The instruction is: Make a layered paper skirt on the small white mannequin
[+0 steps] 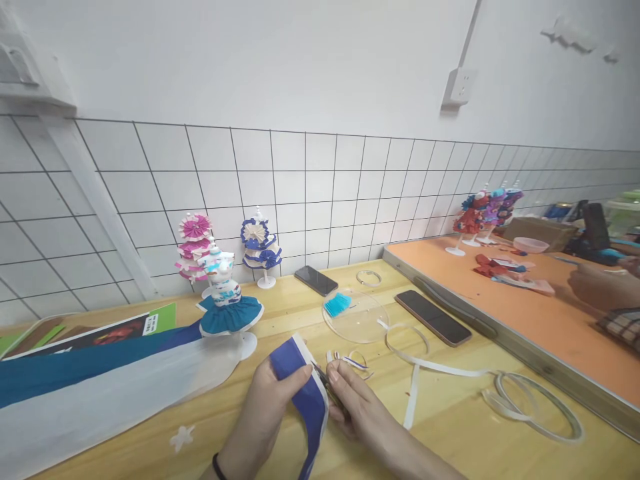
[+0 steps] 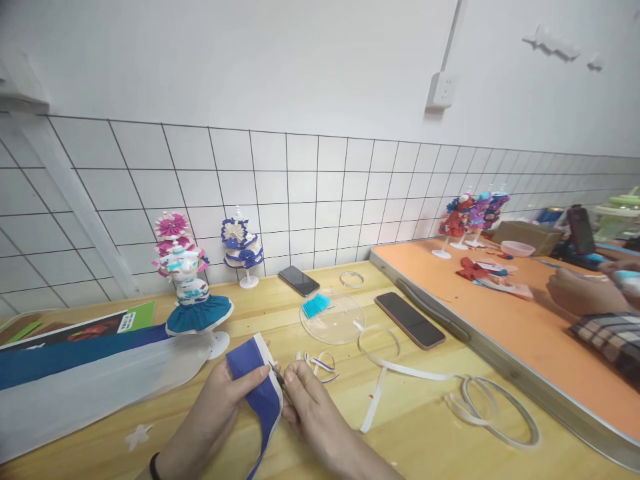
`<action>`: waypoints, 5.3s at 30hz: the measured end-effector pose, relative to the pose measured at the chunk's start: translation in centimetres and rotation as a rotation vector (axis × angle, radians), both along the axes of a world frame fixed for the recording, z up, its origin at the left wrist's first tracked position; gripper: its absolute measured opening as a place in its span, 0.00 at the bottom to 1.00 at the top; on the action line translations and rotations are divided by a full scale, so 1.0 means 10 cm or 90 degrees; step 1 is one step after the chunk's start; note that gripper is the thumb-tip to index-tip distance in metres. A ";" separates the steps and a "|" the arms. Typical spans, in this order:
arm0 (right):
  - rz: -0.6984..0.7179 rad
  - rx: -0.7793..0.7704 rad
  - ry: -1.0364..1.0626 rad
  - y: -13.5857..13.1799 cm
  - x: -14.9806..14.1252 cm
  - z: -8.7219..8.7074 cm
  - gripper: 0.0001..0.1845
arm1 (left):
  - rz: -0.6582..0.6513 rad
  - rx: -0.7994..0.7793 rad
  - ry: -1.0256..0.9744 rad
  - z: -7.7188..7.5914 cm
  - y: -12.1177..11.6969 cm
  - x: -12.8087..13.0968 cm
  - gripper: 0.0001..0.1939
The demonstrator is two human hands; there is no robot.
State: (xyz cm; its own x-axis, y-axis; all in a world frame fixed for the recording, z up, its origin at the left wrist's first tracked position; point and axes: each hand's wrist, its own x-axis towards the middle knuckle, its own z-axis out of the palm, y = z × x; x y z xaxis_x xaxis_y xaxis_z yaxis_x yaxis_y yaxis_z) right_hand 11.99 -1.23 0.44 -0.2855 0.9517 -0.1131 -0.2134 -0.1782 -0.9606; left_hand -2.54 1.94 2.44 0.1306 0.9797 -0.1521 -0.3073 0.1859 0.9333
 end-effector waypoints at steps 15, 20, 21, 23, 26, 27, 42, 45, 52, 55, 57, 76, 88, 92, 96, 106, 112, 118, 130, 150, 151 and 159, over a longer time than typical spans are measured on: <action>-0.054 0.051 -0.038 -0.06 -0.04 -0.04 0.19 | 0.009 -0.012 0.037 0.04 -0.15 0.17 0.07; -0.047 0.033 -0.021 -0.05 -0.05 -0.02 0.19 | 0.009 -0.016 0.059 0.05 -0.15 0.17 0.10; -0.048 0.030 -0.019 -0.06 -0.05 -0.01 0.19 | 0.004 -0.013 0.063 0.05 -0.15 0.17 0.11; -0.053 0.023 -0.017 -0.06 -0.05 0.01 0.20 | 0.004 -0.007 0.068 0.04 -0.16 0.17 0.10; -0.054 0.028 -0.020 -0.07 -0.05 0.02 0.20 | 0.010 -0.007 0.064 0.03 -0.16 0.17 0.08; -0.054 0.032 -0.023 -0.07 -0.05 0.02 0.21 | 0.012 -0.009 0.061 0.03 -0.17 0.17 0.08; -0.083 0.029 -0.038 -0.04 -0.07 -0.01 0.22 | 0.024 -0.022 0.005 0.05 -0.16 0.18 0.09; -0.087 0.035 -0.036 -0.03 -0.06 -0.02 0.22 | 0.021 -0.022 -0.006 0.04 -0.14 0.18 0.11; -0.094 0.044 -0.019 -0.02 -0.07 -0.06 0.20 | -0.009 -0.026 -0.015 0.01 -0.15 0.18 0.10; -0.097 0.040 -0.023 -0.01 -0.07 -0.06 0.20 | -0.025 -0.029 -0.019 0.00 -0.15 0.17 0.10; -0.095 0.043 -0.023 -0.01 -0.06 -0.06 0.20 | -0.029 -0.025 -0.017 0.00 -0.15 0.16 0.10; -0.083 0.081 -0.080 -0.06 -0.07 -0.01 0.19 | 0.060 -0.034 -0.022 -0.02 -0.05 0.10 0.22; -0.104 0.078 -0.049 -0.02 -0.07 -0.10 0.18 | 0.063 -0.011 0.006 -0.04 -0.05 0.10 0.24; -0.107 0.091 -0.058 -0.01 -0.06 -0.10 0.19 | 0.057 -0.006 0.006 -0.05 -0.05 0.10 0.24; -0.112 0.098 -0.063 -0.01 -0.06 -0.09 0.20 | 0.057 -0.012 0.002 -0.07 -0.05 0.09 0.25; -0.124 0.126 -0.121 0.00 -0.03 -0.11 0.20 | 0.045 -0.043 -0.058 -0.03 -0.04 0.09 0.26; -0.129 0.150 -0.173 0.00 -0.03 -0.12 0.19 | 0.040 -0.012 -0.018 0.03 -0.05 0.09 0.25; -0.133 0.137 -0.181 -0.01 -0.02 -0.09 0.18 | 0.043 0.010 0.011 0.03 -0.04 0.05 0.24; -0.066 0.115 -0.124 -0.02 0.01 0.00 0.17 | 0.038 0.027 0.023 0.02 -0.02 0.05 0.26; -0.100 0.108 -0.145 0.01 0.01 -0.07 0.19 | -0.040 0.062 0.066 0.01 -0.02 0.02 0.29; -0.103 0.111 -0.149 0.01 0.01 -0.06 0.19 | -0.034 0.062 0.061 0.01 -0.02 0.02 0.29; -0.059 0.154 -0.176 -0.01 0.05 0.02 0.17 | 0.001 0.039 0.008 -0.02 -0.01 0.02 0.28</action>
State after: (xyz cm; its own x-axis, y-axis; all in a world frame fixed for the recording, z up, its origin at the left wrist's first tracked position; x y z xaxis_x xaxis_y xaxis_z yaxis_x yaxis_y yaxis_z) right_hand 12.50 -1.32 0.64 -0.1864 0.9808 0.0570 0.0558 0.0685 -0.9961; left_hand -2.37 1.85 2.24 0.1276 0.9874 -0.0940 -0.2956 0.1284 0.9467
